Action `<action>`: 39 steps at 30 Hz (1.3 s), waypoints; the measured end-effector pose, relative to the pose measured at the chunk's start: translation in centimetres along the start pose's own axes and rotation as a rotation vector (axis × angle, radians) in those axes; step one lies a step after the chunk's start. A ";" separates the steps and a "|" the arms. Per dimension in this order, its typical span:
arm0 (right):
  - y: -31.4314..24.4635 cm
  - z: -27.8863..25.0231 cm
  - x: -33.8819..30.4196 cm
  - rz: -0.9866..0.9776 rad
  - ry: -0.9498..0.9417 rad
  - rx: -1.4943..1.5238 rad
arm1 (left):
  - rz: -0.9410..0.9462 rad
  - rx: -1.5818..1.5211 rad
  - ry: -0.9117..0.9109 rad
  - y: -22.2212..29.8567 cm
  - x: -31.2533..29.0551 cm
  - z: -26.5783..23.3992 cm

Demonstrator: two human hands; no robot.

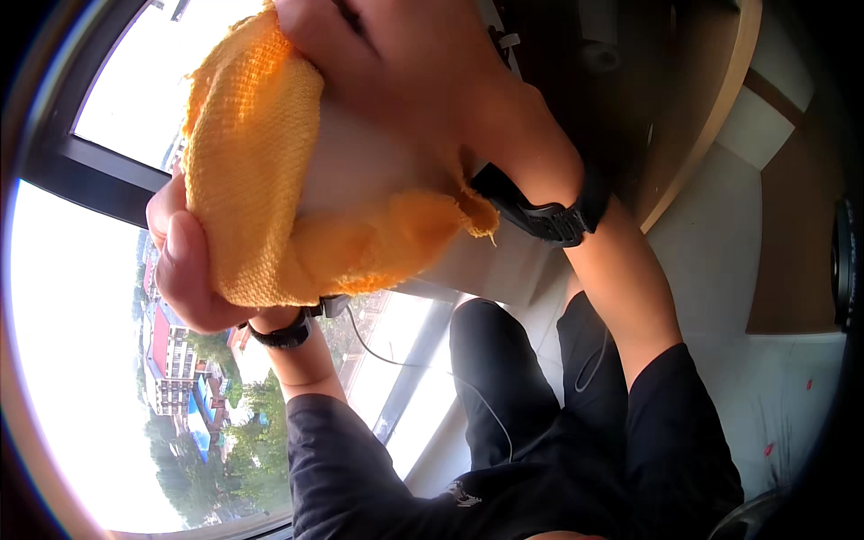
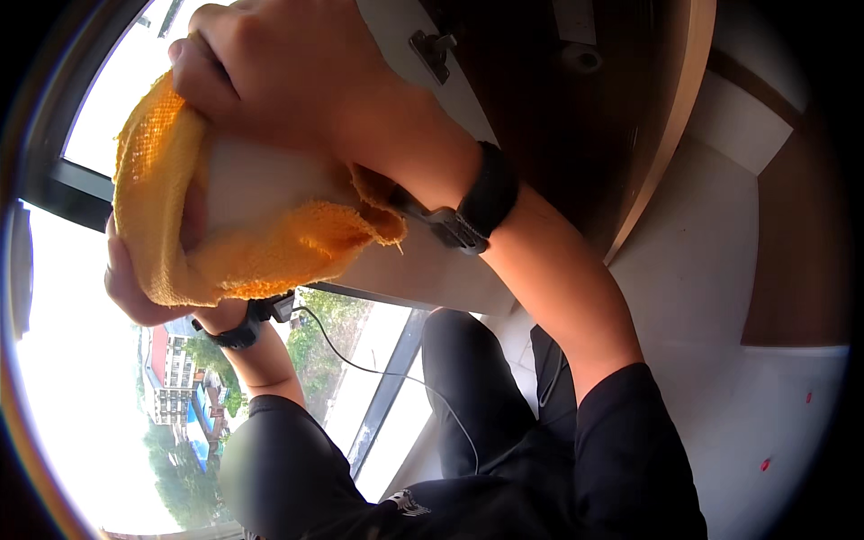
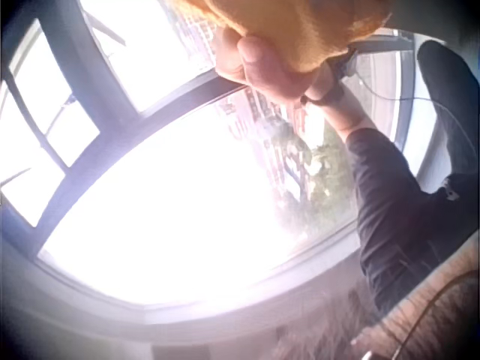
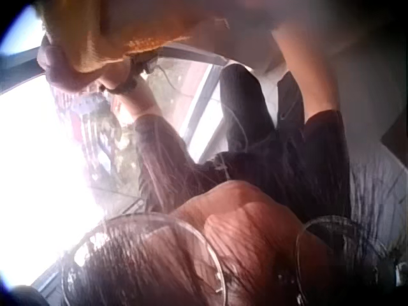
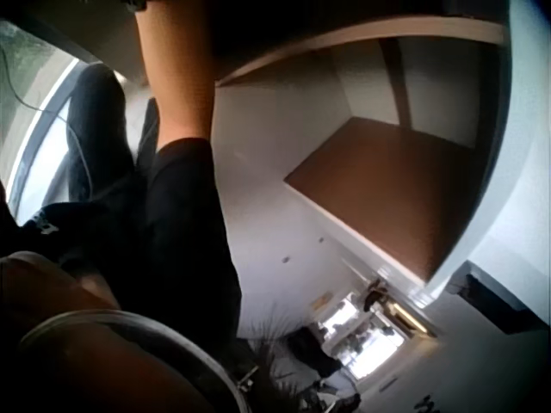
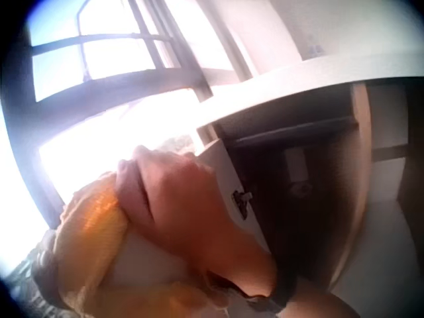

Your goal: The person cleans surfaces with a cloth, wiping down a countertop, a window frame, and the outer panels and edges of a cabinet.

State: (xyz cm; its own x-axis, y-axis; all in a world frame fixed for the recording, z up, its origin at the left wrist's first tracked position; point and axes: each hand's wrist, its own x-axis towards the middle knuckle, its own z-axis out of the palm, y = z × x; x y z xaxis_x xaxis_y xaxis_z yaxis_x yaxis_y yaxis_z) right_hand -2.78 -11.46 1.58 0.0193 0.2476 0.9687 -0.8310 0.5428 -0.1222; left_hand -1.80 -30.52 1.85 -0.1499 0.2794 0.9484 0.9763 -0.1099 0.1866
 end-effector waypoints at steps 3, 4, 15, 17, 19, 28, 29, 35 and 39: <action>0.8 0.9 0.0 -0.023 -0.014 -0.060 | 0.124 0.089 0.065 -1.8 0.2 -0.7; 1.0 1.4 -0.1 -0.027 -0.041 -0.085 | 0.157 0.109 0.078 -2.2 0.4 -1.1; 0.9 2.7 -0.1 -0.194 0.118 -0.055 | 0.364 0.255 0.096 -3.6 0.7 -2.4; 1.3 2.9 -0.3 -0.240 0.153 -0.058 | 0.402 0.292 0.078 -3.6 0.5 -2.4; 1.9 3.2 -0.5 -0.269 0.125 -0.093 | 0.384 0.451 0.034 -2.6 0.5 -2.7; 5.4 0.8 -8.2 -0.296 -0.052 -0.173 | -0.119 0.412 -0.551 1.3 3.2 -0.2; 5.7 0.2 -8.5 -0.228 -0.051 -0.181 | 0.015 0.582 -0.602 2.2 3.6 1.0; 5.1 -1.7 -9.2 0.022 0.059 -0.127 | 0.307 1.005 -0.644 3.0 2.9 6.7; 4.9 -0.6 -6.8 0.097 0.343 -0.032 | 0.365 1.217 -0.579 0.6 1.9 6.4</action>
State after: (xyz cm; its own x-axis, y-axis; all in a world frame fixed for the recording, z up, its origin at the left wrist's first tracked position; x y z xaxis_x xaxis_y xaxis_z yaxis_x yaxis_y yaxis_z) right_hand -6.67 -10.02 -5.75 0.1310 0.5511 0.8241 -0.8201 0.5273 -0.2223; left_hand -0.53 -23.96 2.13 -0.0670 0.7976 0.5995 0.5118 0.5433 -0.6656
